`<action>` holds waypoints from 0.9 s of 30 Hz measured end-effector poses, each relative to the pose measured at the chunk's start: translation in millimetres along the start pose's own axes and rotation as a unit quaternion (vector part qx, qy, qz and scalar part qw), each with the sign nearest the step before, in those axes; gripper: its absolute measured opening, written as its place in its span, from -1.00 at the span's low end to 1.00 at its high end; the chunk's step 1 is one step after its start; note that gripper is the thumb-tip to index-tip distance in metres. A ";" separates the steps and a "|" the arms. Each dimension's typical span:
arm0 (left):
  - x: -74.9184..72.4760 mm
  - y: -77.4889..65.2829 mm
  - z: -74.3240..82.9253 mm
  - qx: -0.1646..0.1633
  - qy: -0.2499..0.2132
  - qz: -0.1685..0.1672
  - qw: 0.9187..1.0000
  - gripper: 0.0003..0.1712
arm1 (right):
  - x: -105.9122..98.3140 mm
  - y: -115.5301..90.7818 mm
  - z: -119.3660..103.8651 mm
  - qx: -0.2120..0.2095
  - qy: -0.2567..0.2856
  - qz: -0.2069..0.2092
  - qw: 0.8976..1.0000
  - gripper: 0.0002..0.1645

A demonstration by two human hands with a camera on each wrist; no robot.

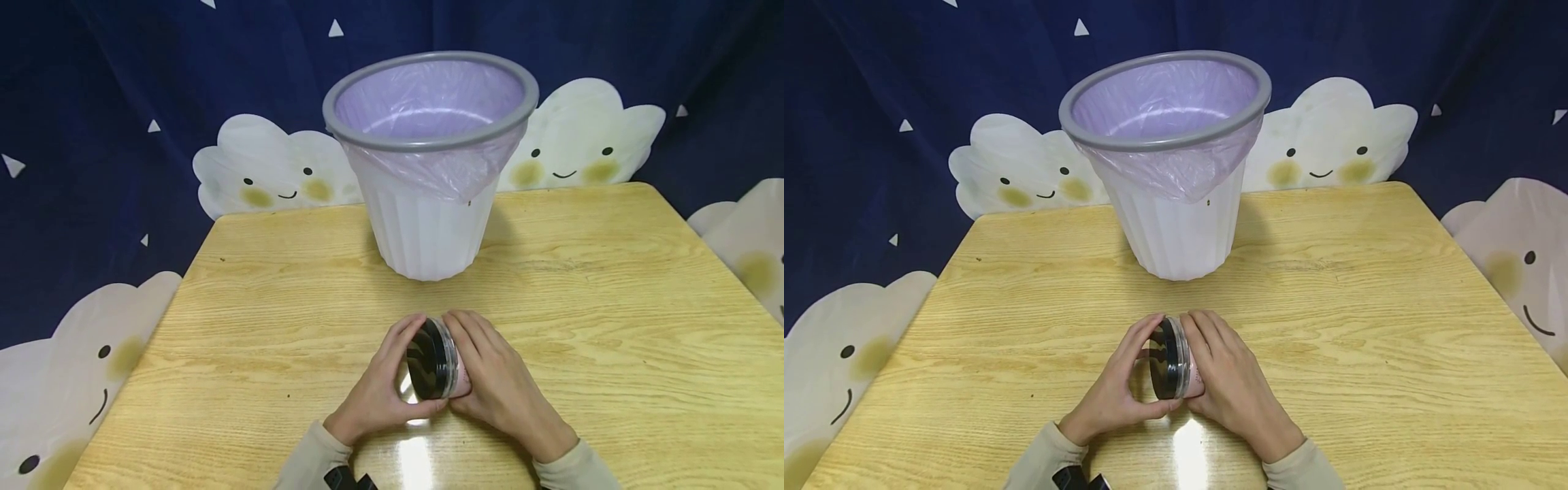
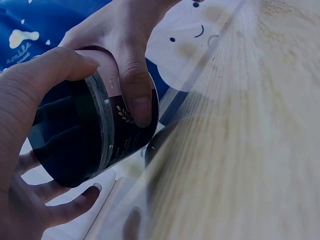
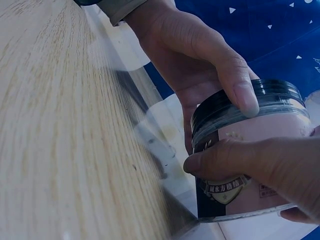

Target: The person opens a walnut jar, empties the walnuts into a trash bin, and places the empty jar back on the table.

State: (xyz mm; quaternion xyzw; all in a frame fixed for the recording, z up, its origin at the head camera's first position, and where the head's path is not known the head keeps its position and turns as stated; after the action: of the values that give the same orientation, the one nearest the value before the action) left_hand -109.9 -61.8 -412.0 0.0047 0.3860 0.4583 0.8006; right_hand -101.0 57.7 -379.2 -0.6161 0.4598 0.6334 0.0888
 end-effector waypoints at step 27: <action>0.3 1.3 -3.9 -0.028 -0.015 -0.016 0.999 0.27 | -3.6 2.4 0.0 0.003 0.004 -0.006 1.000 0.31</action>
State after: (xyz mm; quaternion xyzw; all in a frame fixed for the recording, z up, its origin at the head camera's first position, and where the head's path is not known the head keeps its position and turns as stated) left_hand -113.2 -62.2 -414.4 -0.0171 0.3610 0.4561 0.8132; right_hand -101.9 58.0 -375.0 -0.6210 0.4582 0.6292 0.0923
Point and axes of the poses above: each hand's wrist, its own y-axis towards the middle knuckle, its own x-axis out of the palm, z = x × y, the point moved 9 cm from there along y, towards the middle knuckle, and after that the axes turned 7 degrees about -z, right-handed, at the moved point
